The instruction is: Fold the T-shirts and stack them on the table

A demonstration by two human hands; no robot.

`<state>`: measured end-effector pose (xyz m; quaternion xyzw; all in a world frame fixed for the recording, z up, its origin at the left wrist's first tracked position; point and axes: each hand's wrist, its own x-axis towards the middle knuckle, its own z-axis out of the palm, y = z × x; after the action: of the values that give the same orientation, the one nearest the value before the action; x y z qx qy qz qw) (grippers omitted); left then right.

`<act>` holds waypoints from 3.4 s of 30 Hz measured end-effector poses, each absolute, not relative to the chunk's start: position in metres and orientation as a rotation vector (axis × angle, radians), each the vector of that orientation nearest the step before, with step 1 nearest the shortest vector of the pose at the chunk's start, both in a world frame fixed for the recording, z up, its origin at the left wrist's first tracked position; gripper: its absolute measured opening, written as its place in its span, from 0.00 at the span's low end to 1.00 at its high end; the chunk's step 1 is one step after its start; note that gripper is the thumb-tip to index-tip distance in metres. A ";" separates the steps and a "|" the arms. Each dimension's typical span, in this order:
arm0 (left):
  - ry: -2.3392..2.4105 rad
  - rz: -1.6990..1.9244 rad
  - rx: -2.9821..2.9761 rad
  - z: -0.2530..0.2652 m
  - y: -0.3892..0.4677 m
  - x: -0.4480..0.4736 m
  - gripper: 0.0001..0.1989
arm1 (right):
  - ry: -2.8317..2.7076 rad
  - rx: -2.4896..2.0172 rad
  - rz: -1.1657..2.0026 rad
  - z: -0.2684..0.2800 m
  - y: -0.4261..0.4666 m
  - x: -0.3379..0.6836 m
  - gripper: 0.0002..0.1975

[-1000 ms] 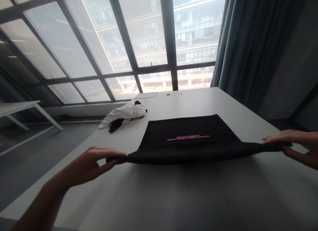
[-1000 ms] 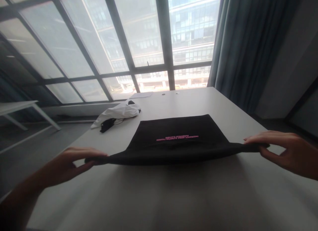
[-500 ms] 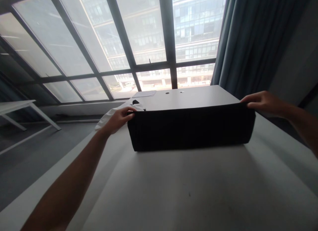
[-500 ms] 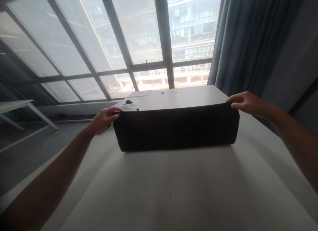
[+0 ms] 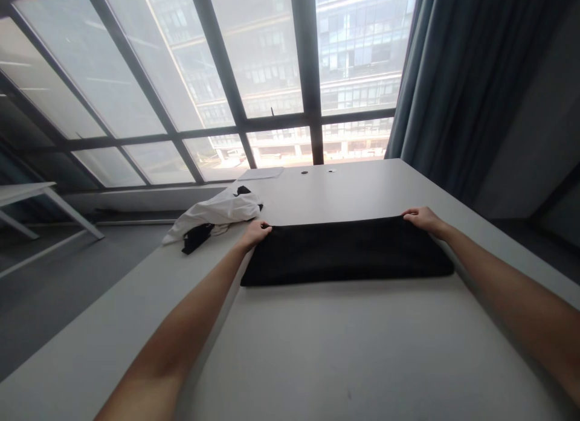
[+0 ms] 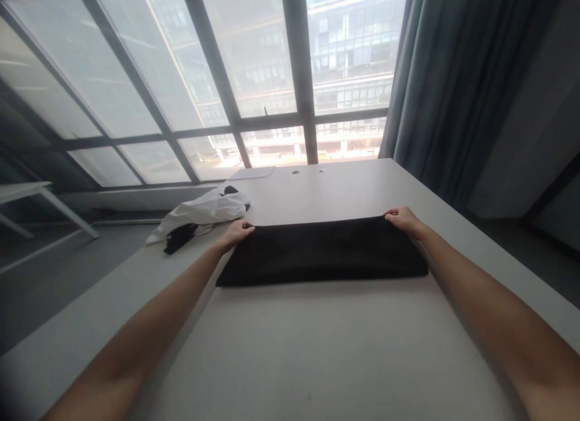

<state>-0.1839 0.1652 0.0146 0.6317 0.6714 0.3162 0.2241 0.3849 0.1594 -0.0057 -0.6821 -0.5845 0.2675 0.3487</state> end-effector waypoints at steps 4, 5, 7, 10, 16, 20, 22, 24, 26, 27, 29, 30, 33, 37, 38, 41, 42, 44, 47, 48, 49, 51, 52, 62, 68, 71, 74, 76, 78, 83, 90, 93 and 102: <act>1.863 0.851 1.756 0.017 0.171 -0.190 0.12 | -1.556 -1.764 0.651 -0.010 0.160 0.390 0.12; 1.865 0.849 1.758 0.019 0.172 -0.191 0.12 | -1.567 -1.762 0.645 -0.009 0.160 0.391 0.12; 1.868 0.867 1.764 0.024 0.176 -0.192 0.13 | -1.571 -1.751 0.625 -0.008 0.161 0.390 0.14; 1.877 0.898 1.764 0.025 0.179 -0.191 0.13 | -1.544 -1.755 0.556 -0.008 0.165 0.388 0.15; 1.935 0.887 1.725 0.010 0.182 -0.187 0.11 | -1.554 -1.897 0.451 -0.013 0.174 0.383 0.12; 1.928 0.861 1.732 0.009 0.187 -0.187 0.10 | -1.563 -1.853 0.483 -0.013 0.173 0.384 0.12; 1.893 0.836 1.746 0.011 0.188 -0.187 0.12 | -1.550 -1.847 0.526 -0.011 0.172 0.385 0.11; 1.853 0.807 1.760 0.013 0.189 -0.186 0.13 | -1.562 -1.849 0.560 -0.008 0.170 0.384 0.09; 1.826 0.776 1.761 0.013 0.189 -0.185 0.14 | -1.614 -1.834 0.580 -0.005 0.169 0.383 0.09; 1.818 0.764 1.757 0.013 0.189 -0.184 0.14 | -1.645 -1.825 0.582 -0.004 0.169 0.381 0.09; 1.809 0.748 1.743 0.013 0.190 -0.183 0.14 | -1.680 -1.827 0.567 -0.002 0.170 0.379 0.08; 1.806 0.744 1.736 0.013 0.190 -0.183 0.14 | -1.683 -1.834 0.559 -0.002 0.171 0.379 0.08; 1.802 0.745 1.713 0.012 0.191 -0.184 0.14 | -1.652 -1.844 0.561 -0.003 0.172 0.378 0.08; 1.803 0.767 1.701 0.010 0.190 -0.185 0.15 | -1.589 -1.855 0.553 -0.005 0.172 0.377 0.09; 1.804 0.772 1.707 0.010 0.189 -0.186 0.15 | -1.583 -1.850 0.539 -0.005 0.172 0.376 0.09; 1.820 0.783 1.743 0.010 0.186 -0.186 0.16 | -1.585 -1.796 0.473 -0.005 0.173 0.375 0.09; 1.830 0.783 1.758 0.010 0.185 -0.186 0.16 | -1.587 -1.779 0.458 -0.005 0.174 0.375 0.10; 1.857 0.774 1.789 0.011 0.182 -0.186 0.16 | -1.590 -1.776 0.452 -0.005 0.177 0.375 0.11; 1.913 0.723 1.850 0.013 0.180 -0.186 0.16 | -1.648 -1.867 0.459 -0.009 0.181 0.375 0.10; 1.937 0.696 1.877 0.014 0.179 -0.185 0.15 | -1.682 -1.913 0.446 -0.010 0.182 0.374 0.10; 1.963 0.663 1.906 0.016 0.179 -0.184 0.14 | -1.719 -1.963 0.419 -0.011 0.182 0.373 0.10; 2.013 0.596 1.975 0.021 0.180 -0.178 0.13 | -1.779 -2.066 0.298 -0.011 0.179 0.366 0.13; 2.026 0.567 2.018 0.024 0.181 -0.171 0.14 | -1.803 -2.106 0.207 -0.009 0.177 0.360 0.16; 1.572 0.336 2.533 0.007 0.170 0.002 0.23 | -2.372 -1.638 0.127 0.000 0.162 0.208 0.27; 1.651 0.318 2.614 -0.020 0.153 0.010 0.24 | -2.406 -1.692 0.161 -0.027 0.155 0.191 0.28; 1.687 0.288 2.643 -0.019 0.152 0.007 0.24 | -2.402 -1.697 0.184 -0.027 0.156 0.195 0.29; 1.715 0.288 2.658 -0.016 0.152 0.008 0.24 | -2.406 -1.699 0.210 -0.025 0.158 0.194 0.30; 1.720 0.277 2.663 -0.015 0.152 0.008 0.24 | -2.401 -1.699 0.216 -0.024 0.158 0.192 0.30; 1.721 0.249 2.657 -0.015 0.151 0.008 0.25 | -2.402 -1.702 0.227 -0.023 0.159 0.190 0.30; 1.711 0.213 2.631 -0.015 0.150 0.008 0.26 | -2.428 -1.698 0.241 -0.022 0.162 0.206 0.33; 1.706 0.181 2.595 -0.018 0.153 0.007 0.28 | -2.200 -2.044 0.046 -0.030 0.165 0.312 0.36; 1.706 0.196 2.585 -0.017 0.155 0.009 0.28 | -2.137 -2.067 0.078 -0.036 0.164 0.336 0.35; 1.920 0.180 2.514 -0.011 0.154 -0.051 0.29 | -2.131 -2.004 0.059 -0.043 0.167 0.332 0.34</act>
<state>-0.0512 0.1543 -0.0113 0.7934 0.6059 0.0568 -0.0134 0.3322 0.1672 -0.0428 -0.6810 -0.7241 0.0200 0.1075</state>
